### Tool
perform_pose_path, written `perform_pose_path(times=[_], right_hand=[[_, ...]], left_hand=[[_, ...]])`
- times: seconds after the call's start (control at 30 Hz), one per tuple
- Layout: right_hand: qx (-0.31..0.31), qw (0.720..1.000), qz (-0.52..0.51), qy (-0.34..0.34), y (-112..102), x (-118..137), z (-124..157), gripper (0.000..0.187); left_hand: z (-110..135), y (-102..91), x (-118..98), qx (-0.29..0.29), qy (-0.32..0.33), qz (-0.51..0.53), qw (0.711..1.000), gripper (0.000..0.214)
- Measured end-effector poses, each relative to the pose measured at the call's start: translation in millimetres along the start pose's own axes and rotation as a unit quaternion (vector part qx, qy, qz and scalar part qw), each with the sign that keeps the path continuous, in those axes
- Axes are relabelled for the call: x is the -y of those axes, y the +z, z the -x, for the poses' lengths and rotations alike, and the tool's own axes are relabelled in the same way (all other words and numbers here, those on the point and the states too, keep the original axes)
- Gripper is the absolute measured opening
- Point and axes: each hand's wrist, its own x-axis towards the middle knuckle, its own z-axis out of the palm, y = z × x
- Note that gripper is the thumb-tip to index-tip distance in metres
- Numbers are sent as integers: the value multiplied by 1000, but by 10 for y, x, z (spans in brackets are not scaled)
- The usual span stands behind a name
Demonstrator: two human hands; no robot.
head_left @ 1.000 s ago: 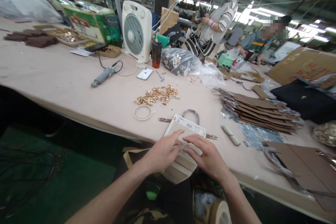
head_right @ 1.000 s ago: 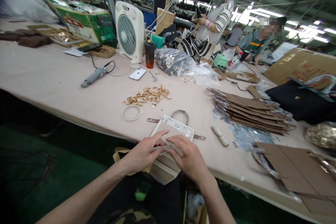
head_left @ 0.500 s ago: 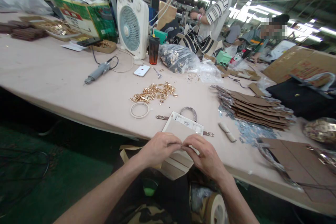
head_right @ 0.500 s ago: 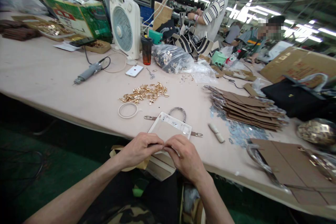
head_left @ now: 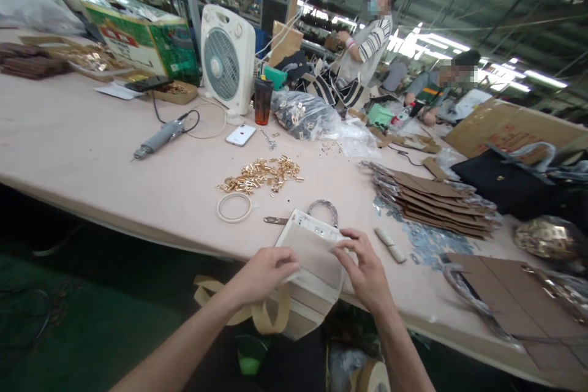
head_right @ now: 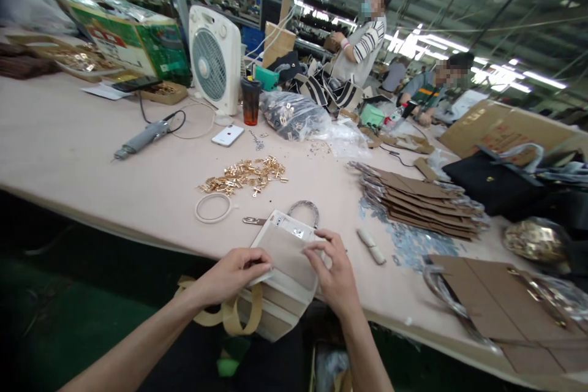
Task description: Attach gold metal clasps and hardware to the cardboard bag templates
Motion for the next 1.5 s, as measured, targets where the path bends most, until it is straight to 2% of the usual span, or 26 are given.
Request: perform_pose_path(times=[0.13, 0.23, 0.5, 0.73, 0.8, 0.87, 0.93, 1.03, 1.17, 1.3, 1.4, 1.5], right_hand=[[25, 996, -41, 74, 154, -237, -444, 20], [39, 992, -56, 105, 279, -339, -569, 21], [30, 993, -33, 113, 410, -427, -568, 19], [18, 997, 13, 70, 465, -488, -508, 15], [24, 998, 15, 63, 446, -499, -500, 22], [34, 997, 14, 74, 413, -510, -515, 38], [54, 994, 14, 93, 381, -519, -555, 45], [73, 991, 19, 109, 376, -529, -638, 30], [26, 992, 10, 127, 475, -540, -686, 21], [-42, 993, 44, 98, 595, -527, -620, 21], [-79, 990, 91, 66, 643, -504, -568, 21], [-89, 989, 98, 65, 636, -514, -558, 20]], left_hand=[[-6, 25, -14, -8, 4, -13, 1000, 29], [-10, 22, -6, -7, -5, -16, 1000, 27], [-26, 15, 37, -9, -26, -9, 1000, 27], [-38, 1, 71, -6, -31, 22, 999, 26], [-41, 0, 83, -9, -28, 33, 999, 27], [-41, 4, 90, -10, -25, 41, 999, 27], [-35, 8, 91, -13, -22, 47, 999, 27], [-17, 13, 79, -17, -19, 63, 998, 26], [12, 8, 46, -9, -14, 123, 992, 26], [40, 18, 21, -1, -10, 194, 981, 31], [61, 52, 29, -22, -2, 205, 979, 32], [87, 86, 56, -60, -1, 191, 980, 34]])
